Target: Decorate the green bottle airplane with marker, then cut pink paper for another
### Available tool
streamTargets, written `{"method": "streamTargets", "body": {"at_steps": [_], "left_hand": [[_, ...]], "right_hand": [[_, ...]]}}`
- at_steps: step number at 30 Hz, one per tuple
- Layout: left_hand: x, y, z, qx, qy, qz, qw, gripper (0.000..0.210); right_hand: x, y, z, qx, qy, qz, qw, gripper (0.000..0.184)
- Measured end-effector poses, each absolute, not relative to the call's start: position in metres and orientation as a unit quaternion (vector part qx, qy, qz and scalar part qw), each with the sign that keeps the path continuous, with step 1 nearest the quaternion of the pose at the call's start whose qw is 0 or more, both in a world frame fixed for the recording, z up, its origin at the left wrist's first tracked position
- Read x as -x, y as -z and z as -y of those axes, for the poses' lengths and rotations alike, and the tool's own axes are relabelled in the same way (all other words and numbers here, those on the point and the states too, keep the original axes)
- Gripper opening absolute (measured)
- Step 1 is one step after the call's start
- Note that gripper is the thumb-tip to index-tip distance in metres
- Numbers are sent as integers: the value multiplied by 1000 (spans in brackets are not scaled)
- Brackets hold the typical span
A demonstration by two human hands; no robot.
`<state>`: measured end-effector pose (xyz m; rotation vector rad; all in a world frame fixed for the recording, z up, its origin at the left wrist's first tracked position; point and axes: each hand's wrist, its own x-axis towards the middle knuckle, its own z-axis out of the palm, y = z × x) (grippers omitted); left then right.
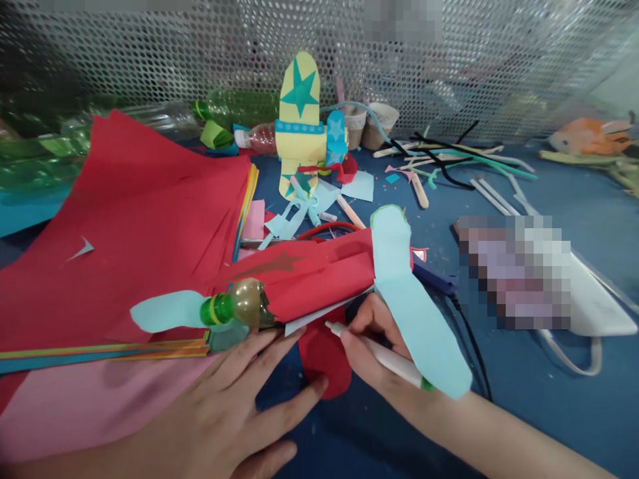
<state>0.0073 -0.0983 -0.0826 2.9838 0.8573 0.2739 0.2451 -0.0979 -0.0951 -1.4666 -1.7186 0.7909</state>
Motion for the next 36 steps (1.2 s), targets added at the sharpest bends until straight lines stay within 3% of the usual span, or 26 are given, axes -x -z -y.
{"method": "streamTargets", "body": {"at_steps": [36], "left_hand": [[-8, 86, 103, -945, -119, -298, 68, 37]], "right_hand": [[-252, 96, 98, 567, -310, 691, 325, 17]]}}
